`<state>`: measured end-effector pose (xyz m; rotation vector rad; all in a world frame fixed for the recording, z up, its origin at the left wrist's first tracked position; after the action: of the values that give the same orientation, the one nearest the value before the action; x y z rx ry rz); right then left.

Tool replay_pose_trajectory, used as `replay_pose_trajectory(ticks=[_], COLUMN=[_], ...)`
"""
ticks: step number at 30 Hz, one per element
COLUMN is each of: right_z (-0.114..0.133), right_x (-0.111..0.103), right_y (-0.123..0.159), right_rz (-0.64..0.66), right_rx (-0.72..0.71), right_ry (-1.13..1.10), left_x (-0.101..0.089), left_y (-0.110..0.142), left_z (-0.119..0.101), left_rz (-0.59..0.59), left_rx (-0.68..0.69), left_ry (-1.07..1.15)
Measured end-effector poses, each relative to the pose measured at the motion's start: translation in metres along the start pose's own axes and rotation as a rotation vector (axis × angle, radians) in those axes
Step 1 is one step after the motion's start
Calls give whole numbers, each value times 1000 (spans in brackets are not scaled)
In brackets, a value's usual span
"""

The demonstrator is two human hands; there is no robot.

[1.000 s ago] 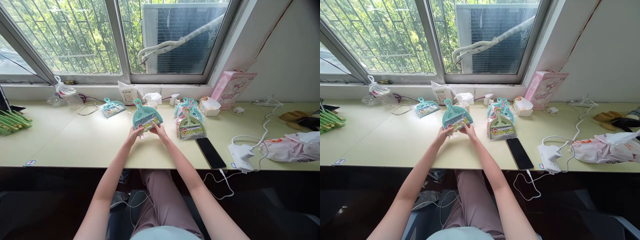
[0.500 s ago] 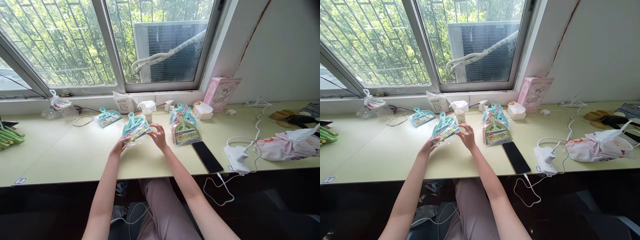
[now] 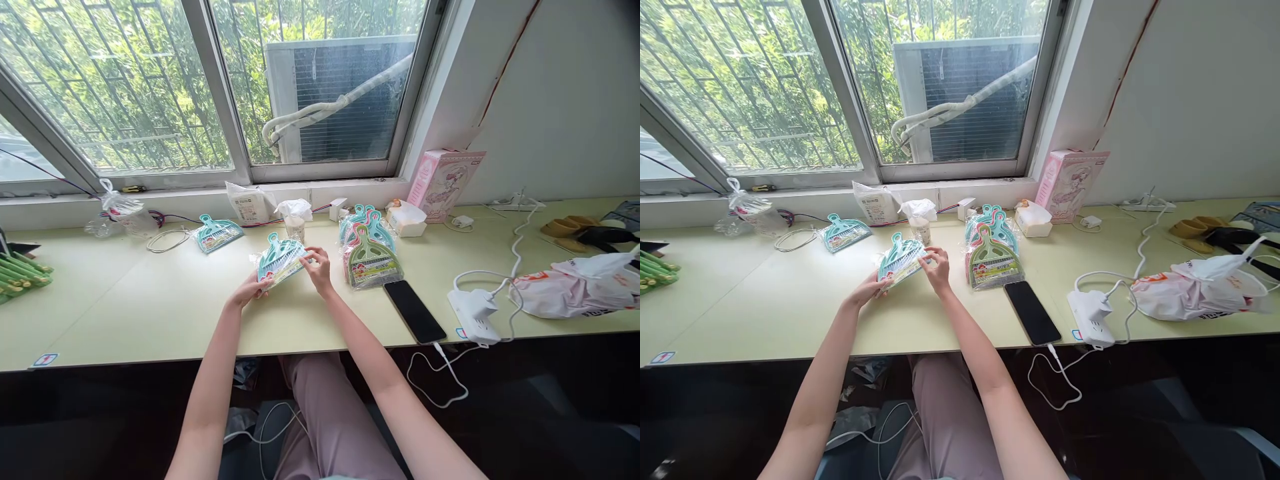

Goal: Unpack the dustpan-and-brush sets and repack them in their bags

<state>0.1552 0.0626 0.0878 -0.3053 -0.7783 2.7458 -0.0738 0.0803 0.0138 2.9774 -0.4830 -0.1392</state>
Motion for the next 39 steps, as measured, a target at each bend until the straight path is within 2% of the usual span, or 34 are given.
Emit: replay_pose_trajectory(ticks=[4,7,11,13,15,19,24,26,30,33,36,39], right_z=[-1,6,20,19,9,-12,-31,-41,-73,-90,-99,-105], right_x=[-3,-8,-4,0,0,-6,6,12,33,45,43,35], right_y=[3,6,10,9,6,0,1,3,11,18,20,20], right_rz=[-73,-110,-29,23,26,-57,-2,29,145,222,173,73], right_rx=[-27,-115,-278,-280,-198,-15,84,166,491,697,787,824], right_ry=[111,188,282,308,337,332,7,-141,-438,-556,-598,-612], left_x=[7,12,14,15,16,14,12,11,7,4,1,9], left_y=[2,4,6,5,5,4,4,5,6,4,3,3], left_z=[-11,-20,-23,-21,-19,-18,-19,-20,-19,-15,-16,-23], left_rz=[8,-2,-43,-34,-10,-4,-3,-10,-24,-46,-88,-39], left_rx=[71,122,140,129,119,131,144,147,135,106,121,185], left_ry=[-71,-80,-31,-15,-6,34,60,49,0,-9,16,44])
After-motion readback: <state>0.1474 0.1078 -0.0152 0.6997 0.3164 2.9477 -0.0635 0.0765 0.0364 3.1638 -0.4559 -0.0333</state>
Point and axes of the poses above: each hand's wrist, its own y-axis away from the middle knuckle, its own x-axis out of the palm, z = x × y, the point moved 10 cm from there along -y, towards the middle knuckle
